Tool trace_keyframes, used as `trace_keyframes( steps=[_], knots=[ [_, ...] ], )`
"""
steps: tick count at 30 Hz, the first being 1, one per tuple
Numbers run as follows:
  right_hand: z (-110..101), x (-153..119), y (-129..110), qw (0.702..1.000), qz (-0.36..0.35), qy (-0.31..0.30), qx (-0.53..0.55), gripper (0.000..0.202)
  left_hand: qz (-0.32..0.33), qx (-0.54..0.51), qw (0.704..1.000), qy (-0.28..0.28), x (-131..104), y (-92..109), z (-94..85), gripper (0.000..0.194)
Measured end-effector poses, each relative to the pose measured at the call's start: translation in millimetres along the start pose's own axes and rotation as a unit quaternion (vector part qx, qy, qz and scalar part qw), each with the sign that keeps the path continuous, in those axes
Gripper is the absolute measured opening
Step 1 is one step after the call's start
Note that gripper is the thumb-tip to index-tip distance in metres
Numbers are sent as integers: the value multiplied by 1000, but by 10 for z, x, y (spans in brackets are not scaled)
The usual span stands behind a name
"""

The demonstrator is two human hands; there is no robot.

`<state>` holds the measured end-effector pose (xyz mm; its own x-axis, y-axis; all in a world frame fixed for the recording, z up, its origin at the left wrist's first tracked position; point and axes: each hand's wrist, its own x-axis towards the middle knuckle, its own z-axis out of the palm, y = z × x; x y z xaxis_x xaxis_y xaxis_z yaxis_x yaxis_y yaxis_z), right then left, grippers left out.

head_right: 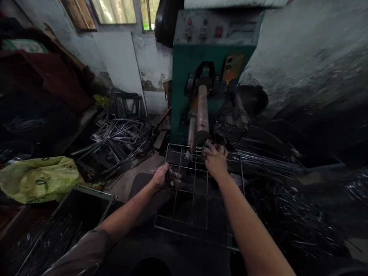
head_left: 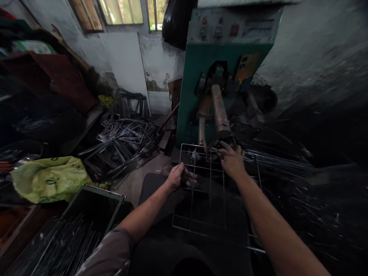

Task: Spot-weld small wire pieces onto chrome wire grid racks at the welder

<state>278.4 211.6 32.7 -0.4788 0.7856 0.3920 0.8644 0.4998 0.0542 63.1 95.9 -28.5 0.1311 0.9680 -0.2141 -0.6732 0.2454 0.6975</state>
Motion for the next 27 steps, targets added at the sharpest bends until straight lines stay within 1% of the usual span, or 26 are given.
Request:
trace_keyframes(
  steps=[8, 12, 15, 18, 20, 21, 24, 27],
  knots=[
    [17, 38, -28, 999, 35, -19, 26, 26, -5, -1, 1000, -4, -18, 33, 6, 47],
    [-74, -28, -33, 997, 61, -24, 43, 28, -17, -11, 1000, 6, -58, 37, 15, 44],
    [-197, -195, -2, 993, 107, 20, 43, 31, -22, -10, 1000, 16, -111, 33, -15, 43],
    [-252, -432, 106, 976, 206, 68, 34, 39, -6, -4, 1000, 26, -189, 29, -107, 44],
    [-213, -585, 204, 964, 256, 69, 30, 49, 9, 0, 999, 38, -255, 30, -191, 47],
    [-173, -650, 251, 962, 263, 62, 35, 53, 15, 2, 999, 46, -290, 34, -231, 47],
    [-12, -775, 346, 965, 243, 26, 94, 51, 25, 3, 997, 72, -386, 54, -315, 48],
    [123, -788, 354, 959, 244, 7, 144, 45, 20, -1, 996, 89, -447, 83, -335, 46]
  ],
)
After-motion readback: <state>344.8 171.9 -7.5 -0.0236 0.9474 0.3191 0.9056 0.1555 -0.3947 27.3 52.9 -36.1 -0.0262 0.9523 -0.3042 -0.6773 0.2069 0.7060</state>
